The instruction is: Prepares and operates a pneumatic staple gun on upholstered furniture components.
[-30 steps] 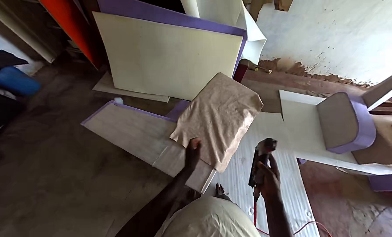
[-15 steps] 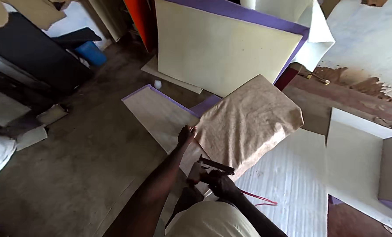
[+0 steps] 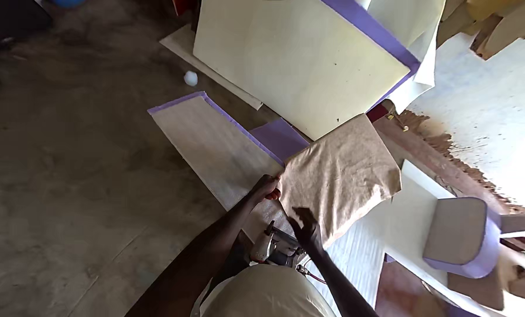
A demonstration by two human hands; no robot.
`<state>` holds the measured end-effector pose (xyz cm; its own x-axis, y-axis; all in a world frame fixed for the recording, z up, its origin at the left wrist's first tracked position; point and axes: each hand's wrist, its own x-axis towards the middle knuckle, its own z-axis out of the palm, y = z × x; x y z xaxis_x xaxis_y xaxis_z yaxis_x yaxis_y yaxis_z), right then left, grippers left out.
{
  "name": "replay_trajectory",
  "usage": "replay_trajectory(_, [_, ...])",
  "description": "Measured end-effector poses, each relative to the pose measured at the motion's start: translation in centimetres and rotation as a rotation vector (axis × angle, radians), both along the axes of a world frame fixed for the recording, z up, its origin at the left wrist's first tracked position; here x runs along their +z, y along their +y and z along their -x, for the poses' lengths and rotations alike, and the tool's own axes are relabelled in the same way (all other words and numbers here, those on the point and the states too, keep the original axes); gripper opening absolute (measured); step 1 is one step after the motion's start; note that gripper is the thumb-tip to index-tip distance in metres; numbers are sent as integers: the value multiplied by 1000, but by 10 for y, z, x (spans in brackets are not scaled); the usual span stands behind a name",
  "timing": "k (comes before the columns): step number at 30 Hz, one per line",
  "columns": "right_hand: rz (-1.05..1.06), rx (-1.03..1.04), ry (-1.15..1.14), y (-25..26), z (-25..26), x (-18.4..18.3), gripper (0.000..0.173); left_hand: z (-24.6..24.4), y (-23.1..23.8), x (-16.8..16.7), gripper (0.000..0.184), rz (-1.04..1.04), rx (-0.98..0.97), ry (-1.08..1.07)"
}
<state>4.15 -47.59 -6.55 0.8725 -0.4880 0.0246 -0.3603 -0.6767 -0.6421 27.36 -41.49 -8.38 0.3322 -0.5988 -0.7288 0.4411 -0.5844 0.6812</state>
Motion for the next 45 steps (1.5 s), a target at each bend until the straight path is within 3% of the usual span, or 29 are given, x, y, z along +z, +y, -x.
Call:
replay_trajectory(5, [133, 25, 199, -29, -82, -21, 77, -12, 5, -11, 47, 84, -39, -27])
replay_trajectory(7, [129, 49, 220, -29, -97, -36, 69, -15, 7, -21, 44, 100, -132, -167])
replay_trajectory(11, [157, -14, 144, -21, -99, -57, 29, -19, 3, -23, 45, -7, -239, -375])
replay_trajectory(16, [50, 28, 65, -30, -91, -59, 25, -22, 2, -25, 44, -68, -334, -509])
replay_trajectory(18, [98, 2, 27, -50, -98, -51, 23, -22, 5, -24, 42, -111, -395, -587])
replay_trajectory(20, [182, -36, 100, -87, -115, -32, 35, -17, 6, -16, 45, -213, -457, -676])
replay_trajectory(22, [301, -64, 138, -134, -137, -13, 57, -12, 6, -6, 46, -295, -513, -729])
replay_trajectory(24, [420, -120, 61, -181, -164, 7, 74, -12, 4, -2, 46, -325, -536, -740])
replay_trajectory(27, [538, -262, -146, -214, -201, 26, 86, -14, 3, -2, 46, -347, -561, -765])
replay_trajectory(29, [521, -256, -154, -187, -202, -1, 85, -13, 3, 0, 45, -362, -577, -780])
replay_trajectory(31, [450, -98, -56, -133, -174, -64, 76, -12, 1, 3, 43, -393, -595, -784])
replay_trajectory(33, [421, 79, 100, -107, -154, -95, 79, -11, 1, 3, 41, -401, -576, -790])
replay_trajectory(41, [490, 201, 75, -100, -147, -100, 69, -16, 14, -11, 50, -227, -392, -592])
replay_trajectory(45, [476, 240, 102, -94, -144, -99, 71, -14, 16, -1, 39, -310, -469, -736])
